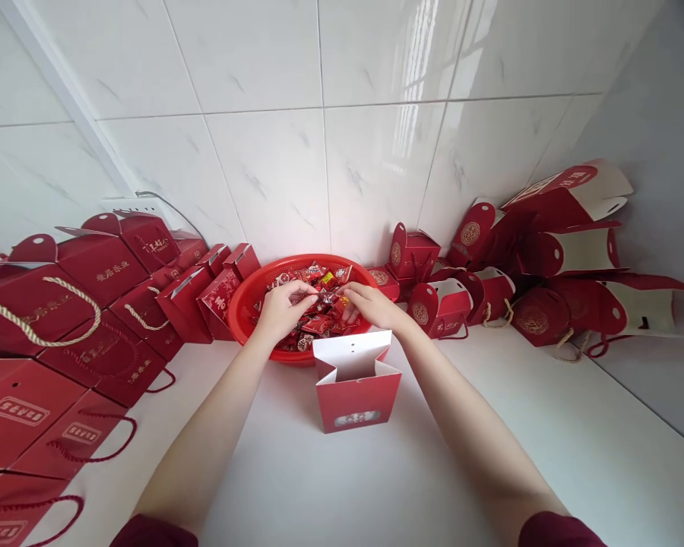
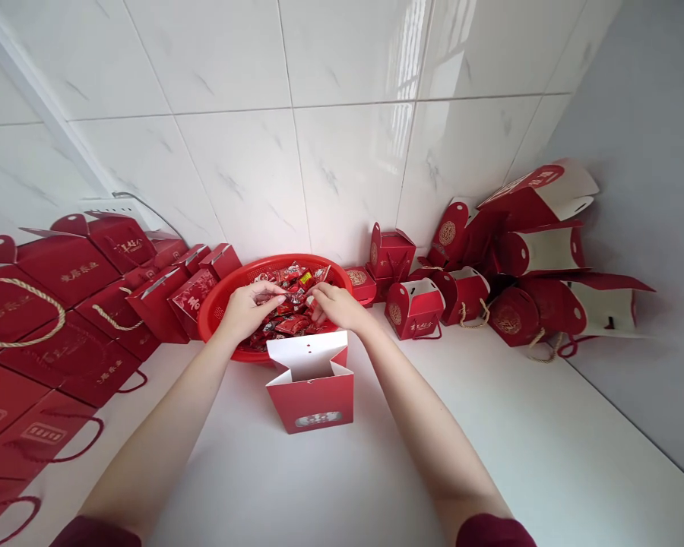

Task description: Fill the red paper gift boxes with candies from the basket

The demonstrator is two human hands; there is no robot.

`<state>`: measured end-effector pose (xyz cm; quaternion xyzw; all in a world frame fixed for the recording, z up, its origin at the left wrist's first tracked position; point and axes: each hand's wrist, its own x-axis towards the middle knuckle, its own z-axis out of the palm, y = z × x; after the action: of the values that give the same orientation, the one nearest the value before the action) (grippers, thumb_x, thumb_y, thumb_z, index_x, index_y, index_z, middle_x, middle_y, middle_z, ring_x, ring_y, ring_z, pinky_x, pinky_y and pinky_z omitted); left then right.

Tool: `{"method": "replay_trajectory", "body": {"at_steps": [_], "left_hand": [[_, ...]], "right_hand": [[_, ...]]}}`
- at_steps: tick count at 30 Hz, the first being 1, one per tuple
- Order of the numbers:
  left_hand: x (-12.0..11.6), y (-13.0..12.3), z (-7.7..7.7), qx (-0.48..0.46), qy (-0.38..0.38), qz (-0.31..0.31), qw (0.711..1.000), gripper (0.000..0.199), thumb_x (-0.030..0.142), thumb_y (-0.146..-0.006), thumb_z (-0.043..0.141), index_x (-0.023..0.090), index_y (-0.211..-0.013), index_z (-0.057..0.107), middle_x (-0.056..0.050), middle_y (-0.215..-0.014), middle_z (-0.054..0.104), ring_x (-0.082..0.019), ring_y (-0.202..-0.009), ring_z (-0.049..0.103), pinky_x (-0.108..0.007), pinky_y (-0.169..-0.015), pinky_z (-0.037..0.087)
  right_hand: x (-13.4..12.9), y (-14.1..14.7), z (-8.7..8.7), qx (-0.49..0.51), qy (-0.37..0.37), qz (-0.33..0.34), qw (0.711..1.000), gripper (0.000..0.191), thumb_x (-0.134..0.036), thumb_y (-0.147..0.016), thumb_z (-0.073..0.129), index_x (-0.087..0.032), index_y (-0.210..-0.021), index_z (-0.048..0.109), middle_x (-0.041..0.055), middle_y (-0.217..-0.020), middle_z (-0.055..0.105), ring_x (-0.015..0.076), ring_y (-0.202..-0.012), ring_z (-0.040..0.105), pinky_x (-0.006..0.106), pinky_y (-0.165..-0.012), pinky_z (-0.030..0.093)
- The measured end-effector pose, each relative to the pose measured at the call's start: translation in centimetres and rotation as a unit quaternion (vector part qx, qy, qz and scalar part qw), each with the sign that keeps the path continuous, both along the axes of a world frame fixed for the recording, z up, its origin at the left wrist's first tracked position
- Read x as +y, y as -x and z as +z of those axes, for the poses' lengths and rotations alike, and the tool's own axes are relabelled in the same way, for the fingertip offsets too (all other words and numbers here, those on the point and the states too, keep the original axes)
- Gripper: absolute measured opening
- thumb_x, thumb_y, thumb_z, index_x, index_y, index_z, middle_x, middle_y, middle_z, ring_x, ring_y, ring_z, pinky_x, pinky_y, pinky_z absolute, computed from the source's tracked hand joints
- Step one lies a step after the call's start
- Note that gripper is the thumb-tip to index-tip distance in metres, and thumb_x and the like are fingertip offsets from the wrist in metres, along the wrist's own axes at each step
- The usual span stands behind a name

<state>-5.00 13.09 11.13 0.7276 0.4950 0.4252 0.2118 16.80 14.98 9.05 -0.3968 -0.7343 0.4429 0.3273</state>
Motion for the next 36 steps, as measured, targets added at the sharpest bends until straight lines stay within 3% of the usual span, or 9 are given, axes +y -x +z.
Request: {"method": "replay_trajectory", "body": {"at_steps": [4, 7, 11, 16, 20, 23, 28, 32, 36], "left_hand": [[-0.3, -0.4, 0.2, -0.009, -0.049, 0.014, 0.999, 0.015, 0.035, -0.082, 0.065, 0.022, -0.088, 0.070, -0.005, -0.100, 0.070, -0.023, -0.098, 0.065, -0.036, -0.088, 0.053], [-0.6, -0.9, -0.1, -0.020, -0.061, -0.007, 0.998, 0.009, 0.028, -0.080, 0.064, 0.022, -0.085, 0.070, -0.006, -0.107, 0.067, -0.023, -0.106, 0.063, -0.035, -0.091, 0.053], [-0.6, -0.7, -0.7, -0.131, 0.006, -0.026, 0.991, 0.027, 0.020, -0.078, 0.058, 0.021, -0.104, 0.064, -0.007, -0.119, 0.063, -0.023, -0.114, 0.062, -0.038, -0.096, 0.053], [-0.6, -0.4, -1.0, -0.181, 0.136, -0.051, 0.973, 0.041, 0.036, -0.079, 0.068, 0.018, -0.115, 0.062, -0.009, -0.106, 0.070, -0.022, -0.097, 0.070, -0.039, -0.089, 0.058], [-0.2, 0.0, -1.1, -0.114, 0.103, -0.046, 0.987, 0.040, 0.041, -0.076, 0.071, 0.017, -0.107, 0.064, -0.008, -0.094, 0.073, -0.023, -0.088, 0.071, -0.037, -0.082, 0.059], [0.2, 1.4, -0.8, 0.033, 0.083, -0.010, 0.996, 0.026, 0.038, -0.084, 0.058, 0.019, -0.100, 0.065, -0.006, -0.096, 0.073, -0.021, -0.090, 0.070, -0.035, -0.085, 0.056], [0.8, 4.1, -0.6, 0.247, 0.151, -0.055, 0.956, 0.016, 0.028, -0.075, 0.063, 0.023, -0.087, 0.073, -0.002, -0.089, 0.074, -0.022, -0.084, 0.069, -0.032, -0.080, 0.052], [1.2, 4.6, -1.8, 0.324, 0.170, -0.068, 0.928, 0.045, 0.020, -0.064, 0.070, 0.025, -0.109, 0.068, -0.004, -0.114, 0.069, -0.026, -0.104, 0.064, -0.031, -0.086, 0.048], [1.4, 4.3, -2.3, 0.366, 0.170, -0.055, 0.913, 0.038, 0.014, -0.064, 0.066, 0.020, -0.101, 0.065, -0.008, -0.105, 0.066, -0.026, -0.093, 0.062, -0.031, -0.076, 0.047]], "right_hand": [[1.2, 2.1, 0.2, 0.112, 0.079, 0.027, 0.990, 0.038, -0.055, -0.096, 0.042, -0.020, -0.099, 0.057, 0.0064, -0.081, 0.071, 0.0173, -0.067, 0.067, 0.030, -0.064, 0.054], [1.6, 2.8, -0.3, 0.196, 0.094, 0.043, 0.975, 0.032, -0.050, -0.089, 0.058, -0.022, -0.102, 0.059, 0.0033, -0.087, 0.069, 0.0142, -0.071, 0.066, 0.026, -0.061, 0.052], [1.7, 2.4, -1.1, 0.275, 0.093, 0.048, 0.956, 0.047, -0.037, -0.077, 0.074, -0.026, -0.118, 0.055, -0.0006, -0.090, 0.066, 0.0127, -0.076, 0.065, 0.024, -0.063, 0.052], [1.9, 2.0, -1.4, 0.294, 0.100, 0.075, 0.948, 0.048, -0.030, -0.072, 0.080, -0.023, -0.114, 0.060, 0.0002, -0.092, 0.067, 0.0124, -0.078, 0.066, 0.027, -0.073, 0.056], [2.0, 2.3, -1.7, 0.295, 0.093, 0.069, 0.948, 0.034, -0.029, -0.071, 0.081, -0.021, -0.100, 0.064, 0.0007, -0.092, 0.068, 0.0121, -0.078, 0.066, 0.028, -0.076, 0.056], [2.1, 2.6, -1.9, 0.307, 0.077, 0.035, 0.948, 0.035, -0.031, -0.075, 0.077, -0.024, -0.106, 0.063, 0.0011, -0.101, 0.069, 0.0138, -0.086, 0.067, 0.031, -0.083, 0.055], [2.2, 2.7, -1.9, 0.274, 0.063, 0.009, 0.960, 0.042, -0.027, -0.075, 0.074, -0.025, -0.116, 0.066, 0.0039, -0.129, 0.063, 0.0187, -0.119, 0.057, 0.035, -0.105, 0.043], [2.0, 2.6, -1.8, 0.239, 0.066, 0.008, 0.969, 0.030, -0.028, -0.078, 0.072, -0.023, -0.107, 0.071, 0.0032, -0.116, 0.067, 0.0176, -0.104, 0.061, 0.036, -0.100, 0.044], [1.8, 2.7, -1.6, 0.235, 0.074, 0.012, 0.969, 0.021, -0.030, -0.078, 0.071, -0.020, -0.097, 0.071, 0.0022, -0.100, 0.068, 0.0151, -0.093, 0.061, 0.033, -0.091, 0.048]]}}
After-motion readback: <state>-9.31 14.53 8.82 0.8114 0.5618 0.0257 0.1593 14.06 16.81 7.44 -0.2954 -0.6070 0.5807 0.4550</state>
